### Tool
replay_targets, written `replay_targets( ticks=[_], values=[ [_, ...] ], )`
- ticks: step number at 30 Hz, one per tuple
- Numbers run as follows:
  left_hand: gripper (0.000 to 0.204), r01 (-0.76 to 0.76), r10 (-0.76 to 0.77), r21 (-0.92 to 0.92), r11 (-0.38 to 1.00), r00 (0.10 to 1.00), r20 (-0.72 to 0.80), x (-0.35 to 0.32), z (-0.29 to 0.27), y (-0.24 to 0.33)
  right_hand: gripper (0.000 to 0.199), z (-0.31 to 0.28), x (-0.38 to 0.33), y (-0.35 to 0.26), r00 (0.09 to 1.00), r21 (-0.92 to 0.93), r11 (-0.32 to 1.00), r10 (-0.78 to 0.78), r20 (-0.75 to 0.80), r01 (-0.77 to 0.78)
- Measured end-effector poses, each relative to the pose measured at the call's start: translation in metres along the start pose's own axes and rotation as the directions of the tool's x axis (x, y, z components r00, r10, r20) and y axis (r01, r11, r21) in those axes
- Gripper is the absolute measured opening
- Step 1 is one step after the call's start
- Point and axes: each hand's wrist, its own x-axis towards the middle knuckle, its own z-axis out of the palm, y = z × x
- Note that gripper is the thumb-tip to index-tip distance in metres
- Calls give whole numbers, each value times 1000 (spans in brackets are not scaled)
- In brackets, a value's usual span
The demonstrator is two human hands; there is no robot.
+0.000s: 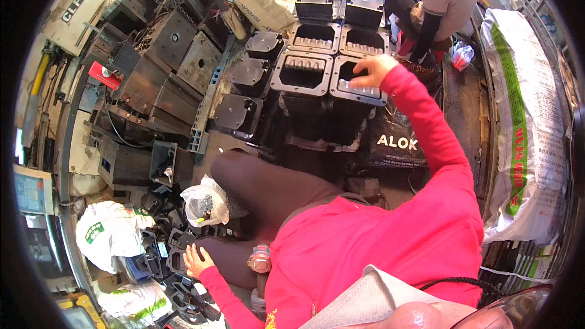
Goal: The person sits on the floor and uses a cordless drill to fasten screws into black plastic parts. They repeatedly pick up parts, align them, insert screws, and tighten them with the drill, then place the finished pieces aside.
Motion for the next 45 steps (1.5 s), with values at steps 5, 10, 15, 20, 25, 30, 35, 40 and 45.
replay_targets(
  ticks=[5, 10, 15, 20, 25, 30, 35, 40, 45],
  values=[
    [34, -9, 9, 13, 1000, 1000, -8, 2, -1, 5, 71, 25, -40, -46, 995, -383, 918, 93, -43, -102],
    [35, -2, 2, 10, 1000, 1000, -30, 5, 4, 5, 62, 39, -33, -42, 989, -495, 857, 134, -60, -146],
    [35, 11, -11, -8, 1000, 999, -41, 2, 6, 2, 52, 44, -30, -42, 992, -547, 828, 120, -40, -122],
    [36, 27, -29, -57, 998, 999, -30, -5, 1, 0, 55, -1, -52, -66, 985, -468, 871, 89, -151, -150],
    [44, 11, 5, -92, 996, 985, 172, -2, -42, 23, 50, -38, -69, -103, 996, 715, 699, -71, 50, 14],
    [58, -117, 344, -931, 346, 939, 10, -1, -106, 111, 41, 76, -50, -172, 855, 886, 26, -250, 454, -463],
    [59, -416, 366, -833, 364, 887, -283, 8, -129, 183, 51, 185, -42, -237, 580, 614, -180, -602, 549, -768],
    [44, -502, 316, -716, 485, 864, -391, 4, -125, 199, 52, 220, -39, -254, 565, 480, -306, -541, 623, -822],
    [18, -489, 435, -837, 246, 827, -356, -18, -124, 200, 50, 221, -35, -253, 690, 457, -518, -527, 496, -723]
  ],
)
